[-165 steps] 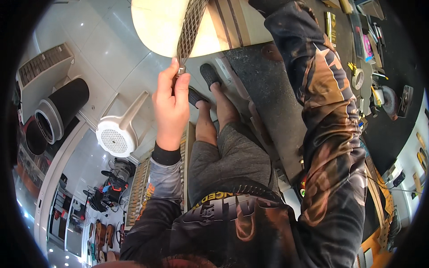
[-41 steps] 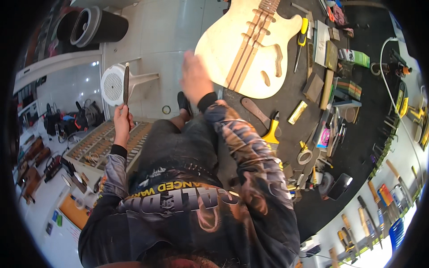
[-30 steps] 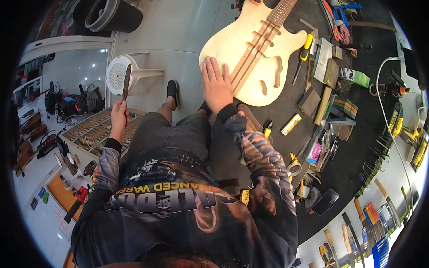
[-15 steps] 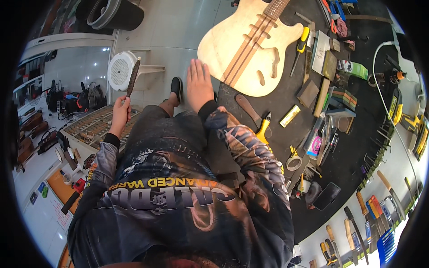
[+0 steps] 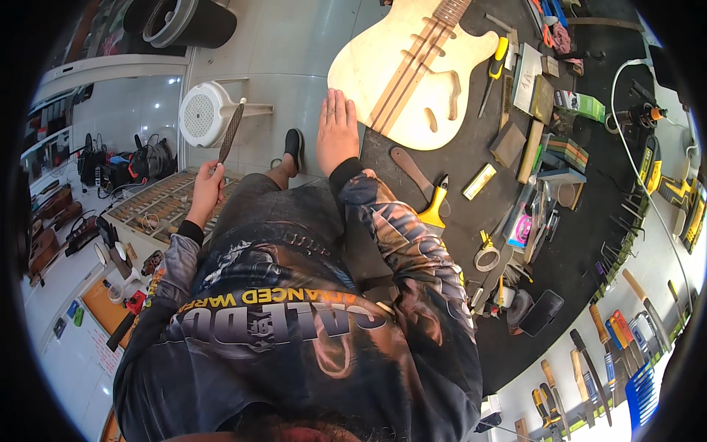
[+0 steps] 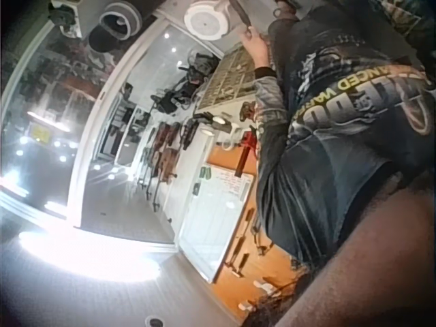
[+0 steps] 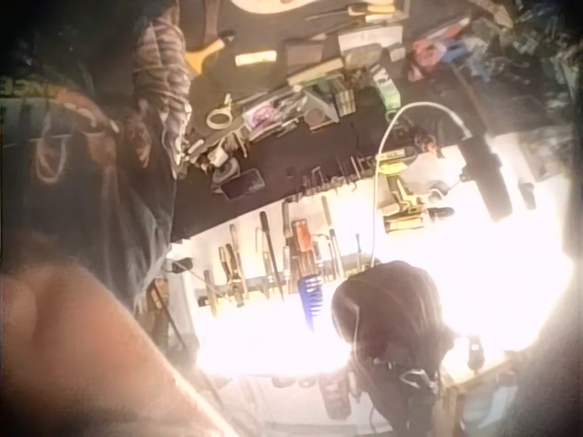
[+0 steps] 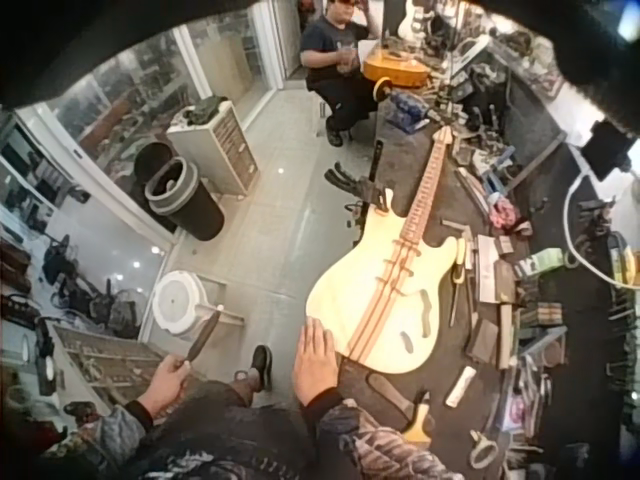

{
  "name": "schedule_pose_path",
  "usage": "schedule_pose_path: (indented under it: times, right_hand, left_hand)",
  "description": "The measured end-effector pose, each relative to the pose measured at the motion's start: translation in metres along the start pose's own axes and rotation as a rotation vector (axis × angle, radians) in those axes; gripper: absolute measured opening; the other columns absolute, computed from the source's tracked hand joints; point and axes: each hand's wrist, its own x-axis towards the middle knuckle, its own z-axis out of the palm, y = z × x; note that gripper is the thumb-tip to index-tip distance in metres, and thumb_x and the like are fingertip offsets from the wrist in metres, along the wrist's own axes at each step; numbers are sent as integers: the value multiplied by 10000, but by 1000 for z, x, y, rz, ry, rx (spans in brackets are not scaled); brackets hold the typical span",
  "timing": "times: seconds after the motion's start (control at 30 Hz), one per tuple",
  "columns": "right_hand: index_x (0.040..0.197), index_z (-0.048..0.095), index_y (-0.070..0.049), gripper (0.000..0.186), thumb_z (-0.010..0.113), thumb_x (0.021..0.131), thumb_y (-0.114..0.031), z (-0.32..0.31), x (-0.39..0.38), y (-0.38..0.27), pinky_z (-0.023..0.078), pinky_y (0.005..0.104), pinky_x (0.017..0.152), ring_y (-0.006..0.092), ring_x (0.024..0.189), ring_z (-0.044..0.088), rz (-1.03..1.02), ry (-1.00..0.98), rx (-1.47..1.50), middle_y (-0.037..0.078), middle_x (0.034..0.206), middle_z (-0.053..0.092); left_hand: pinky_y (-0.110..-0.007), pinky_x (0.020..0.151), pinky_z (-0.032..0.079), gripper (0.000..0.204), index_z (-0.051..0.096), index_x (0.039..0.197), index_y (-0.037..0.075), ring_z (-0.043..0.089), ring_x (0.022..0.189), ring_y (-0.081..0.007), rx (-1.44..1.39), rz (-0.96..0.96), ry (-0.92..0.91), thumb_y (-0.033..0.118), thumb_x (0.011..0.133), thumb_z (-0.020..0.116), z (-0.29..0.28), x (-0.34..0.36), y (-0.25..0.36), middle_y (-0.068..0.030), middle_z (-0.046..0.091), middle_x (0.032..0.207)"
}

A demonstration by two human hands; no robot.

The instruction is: The person shapes the wood of a guitar neck using a rasp. The person uses a long metal rasp to file the sides and back of the neck, periodically checking the progress by hand and rotating the guitar body.

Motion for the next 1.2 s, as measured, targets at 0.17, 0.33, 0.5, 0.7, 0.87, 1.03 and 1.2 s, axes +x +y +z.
schedule_pose_path:
  times: [0.17,0.33,0.5,0.7,0.87,1.03,1.2]
  right_hand:
    - [1603,362,39,620,414,1041,-217,6,9,5,111,531,1307,349,1613,189,37,63,40,191,1728,262]
    - [1589,401,26,697,544,963,-246,1,-17,1,132,547,1301,320,1613,213,65,23,31,173,1713,309]
    - [1596,417,-32,696,581,953,-244,9,24,21,170,560,1284,325,1598,241,104,174,39,156,1710,318]
    - [1616,398,-114,767,663,906,-229,9,3,21,200,581,1266,372,1590,242,141,143,127,187,1702,301]
    - [1611,411,-135,746,637,904,-206,9,14,27,197,590,1272,387,1591,240,132,240,99,204,1703,293]
    - [1537,474,-34,658,606,930,-251,19,44,21,192,593,1272,393,1568,280,251,183,87,227,1663,353]
    - [1083,713,-60,263,627,963,-278,-36,35,3,321,602,1188,366,1253,599,184,53,306,215,1230,683]
  left_hand:
    - [-278,405,349,367,541,1344,62,450,451,-98,16,-12,12,291,1070,622,4,-3,7,3,525,699]
    - [-284,405,345,351,540,1340,71,449,450,-104,2,-8,-10,285,1071,611,-2,-10,-1,-1,526,702]
    - [-287,404,345,342,542,1326,71,455,451,-106,16,21,-40,283,1067,612,1,2,-1,-5,534,703]
    - [-293,407,359,334,539,1310,70,466,451,-109,37,77,-50,284,1064,616,-6,12,18,-8,538,690]
    - [-299,404,373,331,532,1302,66,462,442,-111,8,130,-49,271,1058,622,-15,30,20,3,521,659]
    - [-308,395,373,314,552,1269,57,475,448,-116,-49,119,-106,268,1051,632,-14,53,30,-3,520,648]
    - [-315,397,378,345,589,1260,48,486,453,-122,-112,129,-148,315,1046,633,-28,74,36,-15,533,660]
